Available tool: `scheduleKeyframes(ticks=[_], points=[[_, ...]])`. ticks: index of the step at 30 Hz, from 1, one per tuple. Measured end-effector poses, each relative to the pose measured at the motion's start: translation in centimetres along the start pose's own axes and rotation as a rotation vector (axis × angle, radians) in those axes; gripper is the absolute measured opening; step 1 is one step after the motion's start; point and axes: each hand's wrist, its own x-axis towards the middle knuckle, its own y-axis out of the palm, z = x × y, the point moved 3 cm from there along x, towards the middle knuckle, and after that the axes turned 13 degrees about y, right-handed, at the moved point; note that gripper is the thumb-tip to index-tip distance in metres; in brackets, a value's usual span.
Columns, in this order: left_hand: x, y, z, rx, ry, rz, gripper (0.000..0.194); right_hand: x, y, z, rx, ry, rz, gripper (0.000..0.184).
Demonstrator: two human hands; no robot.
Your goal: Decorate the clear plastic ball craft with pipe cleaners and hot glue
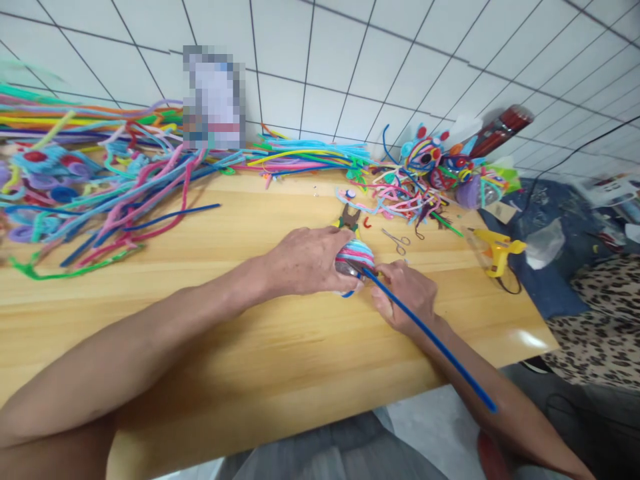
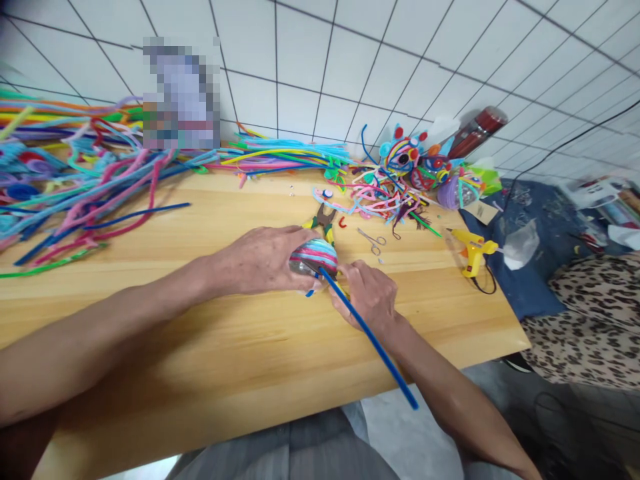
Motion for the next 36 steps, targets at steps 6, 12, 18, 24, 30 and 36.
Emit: scheduleKeyframes(ticks=[6, 12, 18, 24, 30, 36], points=[[-0.1, 0.0, -0.1, -0.001, -0.007, -0.015, 0.059, 0.1, -0.8, -0.3, 0.065, -0.034, -0.083, 0.05], [0.0, 0.2, -0.1, -0.004, 0.006, -0.025, 0.059, -3.0, -2.3, -2.9, 0.078, 0.024, 0.009, 0.057], [-0.1, 0.1, -0.1, 0.0, -0.004, -0.026, 0.057, -7.6, -1.1, -8.4, -0.069, 0.239, 0.105, 0.042], [-0.1, 0.1, -0.2, 0.008, 0.015, 0.007, 0.06, -7.6, -0.4, -9.8, -0.157, 0.259, 0.115, 0.042], [-0.1, 0.2, -0.3, 0.054, 0.024, 0.026, 0.059, -2.8, -3.0, -3.1, 0.242, 0.181, 0.047, 0.055], [-0.1, 0.3, -0.5, 0.079, 0.048, 0.02, 0.062, 1.7, -3.8, 1.5, 0.471, 0.096, -0.02, 0.021]])
